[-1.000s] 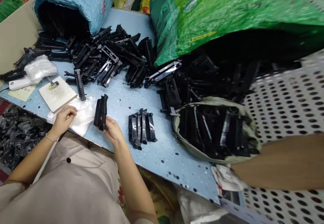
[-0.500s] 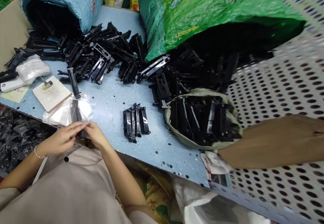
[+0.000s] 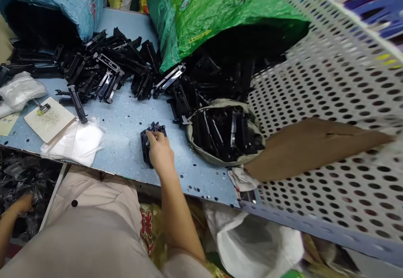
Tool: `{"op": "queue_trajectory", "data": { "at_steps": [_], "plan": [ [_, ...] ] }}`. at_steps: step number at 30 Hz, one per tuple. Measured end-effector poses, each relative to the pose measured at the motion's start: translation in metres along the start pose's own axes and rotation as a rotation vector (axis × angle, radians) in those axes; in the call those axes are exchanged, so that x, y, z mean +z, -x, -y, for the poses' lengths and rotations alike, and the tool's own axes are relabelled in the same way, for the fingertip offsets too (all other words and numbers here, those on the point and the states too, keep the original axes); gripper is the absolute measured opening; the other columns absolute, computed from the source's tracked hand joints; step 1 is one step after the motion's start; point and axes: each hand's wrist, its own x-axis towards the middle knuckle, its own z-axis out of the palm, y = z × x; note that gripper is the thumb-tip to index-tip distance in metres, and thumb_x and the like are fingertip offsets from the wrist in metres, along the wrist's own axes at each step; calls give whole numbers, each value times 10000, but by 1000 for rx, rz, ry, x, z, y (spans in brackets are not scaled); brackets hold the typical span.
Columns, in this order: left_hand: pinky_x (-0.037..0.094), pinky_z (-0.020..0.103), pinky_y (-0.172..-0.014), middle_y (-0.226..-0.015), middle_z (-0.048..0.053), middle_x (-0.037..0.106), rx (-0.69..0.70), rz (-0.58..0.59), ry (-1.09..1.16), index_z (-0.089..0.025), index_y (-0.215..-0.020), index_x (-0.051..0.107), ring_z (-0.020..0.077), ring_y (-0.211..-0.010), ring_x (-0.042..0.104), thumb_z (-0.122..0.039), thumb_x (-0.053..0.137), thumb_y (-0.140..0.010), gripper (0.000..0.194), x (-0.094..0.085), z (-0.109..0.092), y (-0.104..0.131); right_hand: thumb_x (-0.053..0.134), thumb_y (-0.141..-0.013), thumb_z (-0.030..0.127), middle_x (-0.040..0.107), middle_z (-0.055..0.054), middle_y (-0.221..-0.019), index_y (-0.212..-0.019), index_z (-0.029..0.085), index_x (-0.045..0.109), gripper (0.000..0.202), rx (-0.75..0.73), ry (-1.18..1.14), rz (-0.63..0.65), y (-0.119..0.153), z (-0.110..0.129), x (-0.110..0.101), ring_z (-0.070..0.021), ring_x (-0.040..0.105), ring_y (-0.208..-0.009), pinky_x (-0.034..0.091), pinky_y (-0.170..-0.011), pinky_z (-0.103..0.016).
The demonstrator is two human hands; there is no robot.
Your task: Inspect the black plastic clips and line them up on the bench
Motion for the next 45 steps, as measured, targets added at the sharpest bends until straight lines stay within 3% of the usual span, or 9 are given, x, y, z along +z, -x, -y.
{"op": "queue_trajectory", "data": {
  "at_steps": [4, 8, 14, 19, 26, 31, 35, 40, 45],
  "plan": [
    [522, 373, -660, -533, 15, 572, 8, -22, 73, -187, -621, 604, 280, -660, 680, -318, 646, -653, 141, -13, -33, -11, 442, -884, 27, 464, -179, -1489, -1311, 235, 644, 516, -337, 261, 23, -13, -22, 9, -365, 463, -1303, 498, -894, -469],
    [546, 335, -778, -902, 53, 703, 449, -45, 480, -192, -1103, 644, 212, -814, 690, -447, 571, -870, 353, -45, -140, -12, 488, -894, 37, 475, -142, -1508, -1151, 212, 717, 386, -556, 300, 41, -23, -12, 8, -351, 387, -1399, 433, -993, -492],
    [507, 390, -849, -1037, 130, 623, 713, -677, 219, -147, -881, 661, 258, -978, 607, -243, 698, -803, 129, -43, -281, -49, 482, -945, 162, 678, -159, -1206, -1220, 173, 660, 328, -547, -46, 187, -16, -14, 4, -295, 614, -1148, 493, -921, -436],
    [482, 339, -812, -856, 61, 634, 711, -577, 613, -168, -770, 675, 185, -845, 595, -252, 637, -851, 123, -50, -266, -72, 553, -923, 419, 713, -123, -1089, -1136, 196, 689, 338, -137, -739, 249, 7, -13, 11, -275, 654, -1031, 511, -907, -425],
    [445, 250, -690, -747, -8, 599, 596, -351, 1210, -145, -673, 612, 110, -710, 550, -275, 861, -578, 296, -58, -254, -58, 803, -711, 503, 762, -88, -868, -978, 172, 736, 430, 212, -1778, 683, -1, 98, 38, -230, 725, -788, 566, -761, -348],
    [485, 282, -742, -841, 23, 620, 667, -591, 1090, -169, -736, 554, 134, -769, 589, -245, 740, -744, 201, -65, -234, -40, 858, -648, 450, 760, -94, -783, -886, 125, 742, 419, 289, -1883, 691, -19, 128, 58, -206, 724, -752, 563, -698, -293],
    [499, 365, -919, -1085, 92, 635, 792, -877, 417, -185, -830, 647, 203, -1024, 609, -81, 520, -852, 165, -68, -215, -25, 844, -676, 475, 767, -104, -821, -887, 123, 742, 423, 310, -1858, 625, -14, 111, 63, -214, 729, -790, 571, -745, -314],
    [516, 363, -947, -1191, 102, 634, 771, -820, 199, -183, -1111, 690, 196, -1011, 629, -36, 432, -859, 389, -67, -220, -28, 829, -683, 535, 760, -76, -833, -987, 159, 717, 496, 319, -1893, 594, 12, 99, 44, -182, 714, -682, 556, -563, -249],
    [548, 266, -724, -1319, 106, 567, 750, -641, 431, -196, -1300, 612, 86, -684, 575, -95, 551, -799, 514, -74, -224, -34, 772, -737, 538, 710, -63, -686, -951, 117, 707, 477, 243, -1848, 1028, 41, 96, 38, -123, 600, -452, 385, -334, -185]
  ]
}}
